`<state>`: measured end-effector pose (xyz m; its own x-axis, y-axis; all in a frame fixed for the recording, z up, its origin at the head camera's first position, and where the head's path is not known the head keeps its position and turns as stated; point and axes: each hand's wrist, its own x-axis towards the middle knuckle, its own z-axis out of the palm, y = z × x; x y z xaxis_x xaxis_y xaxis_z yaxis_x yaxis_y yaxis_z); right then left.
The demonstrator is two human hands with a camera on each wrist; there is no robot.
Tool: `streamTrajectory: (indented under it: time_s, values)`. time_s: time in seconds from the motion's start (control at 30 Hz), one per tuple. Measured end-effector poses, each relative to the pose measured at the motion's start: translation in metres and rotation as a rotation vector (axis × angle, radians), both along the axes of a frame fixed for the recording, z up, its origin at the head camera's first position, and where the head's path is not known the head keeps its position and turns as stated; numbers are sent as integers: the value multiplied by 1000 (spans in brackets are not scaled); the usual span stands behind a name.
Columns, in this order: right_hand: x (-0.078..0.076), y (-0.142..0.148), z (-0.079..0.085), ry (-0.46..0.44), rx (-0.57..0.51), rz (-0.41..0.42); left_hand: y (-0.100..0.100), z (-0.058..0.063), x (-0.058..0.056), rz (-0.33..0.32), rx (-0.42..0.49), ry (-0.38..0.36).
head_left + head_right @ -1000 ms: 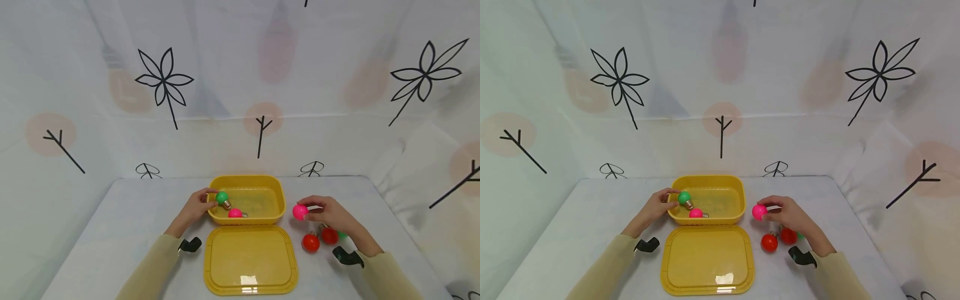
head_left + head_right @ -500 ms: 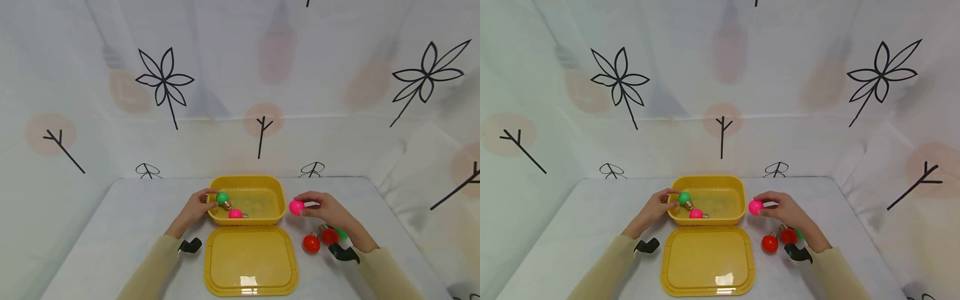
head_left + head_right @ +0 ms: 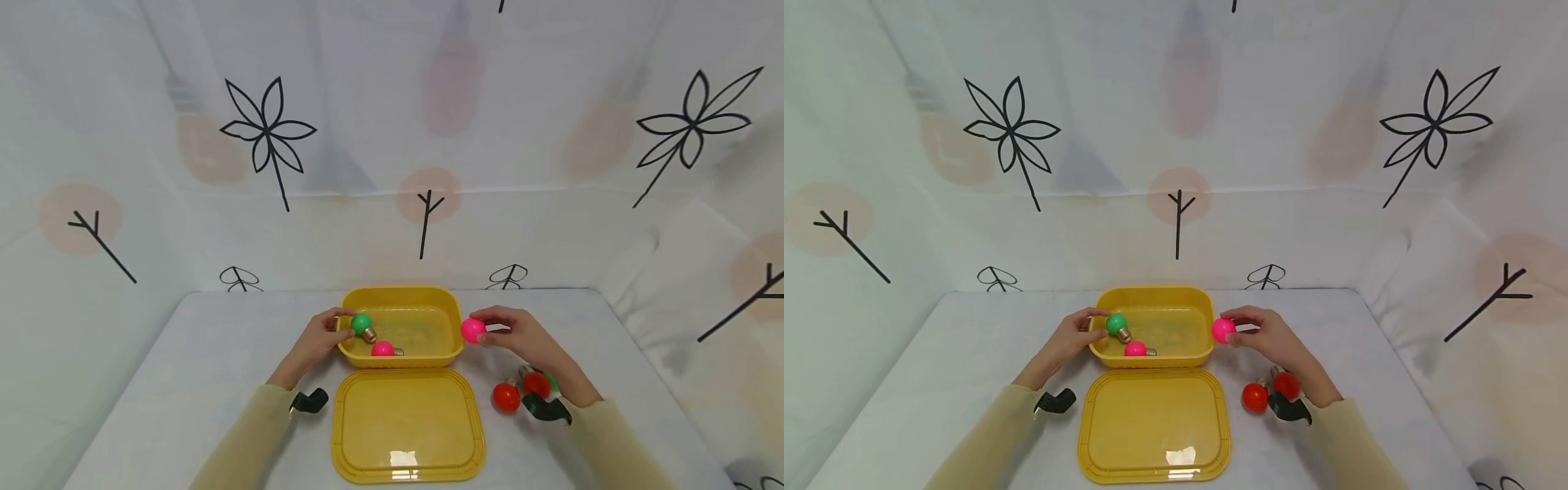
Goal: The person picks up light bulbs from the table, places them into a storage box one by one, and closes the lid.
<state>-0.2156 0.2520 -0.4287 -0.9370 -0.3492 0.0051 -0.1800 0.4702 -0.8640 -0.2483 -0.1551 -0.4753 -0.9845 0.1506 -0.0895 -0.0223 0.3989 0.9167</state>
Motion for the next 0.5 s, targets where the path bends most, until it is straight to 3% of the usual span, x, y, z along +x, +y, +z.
streamTrajectory:
  time_s: [0.5]
  values:
    - [-7,-18,3,2,-24,16,0,-2,-1,7,-3,-5]
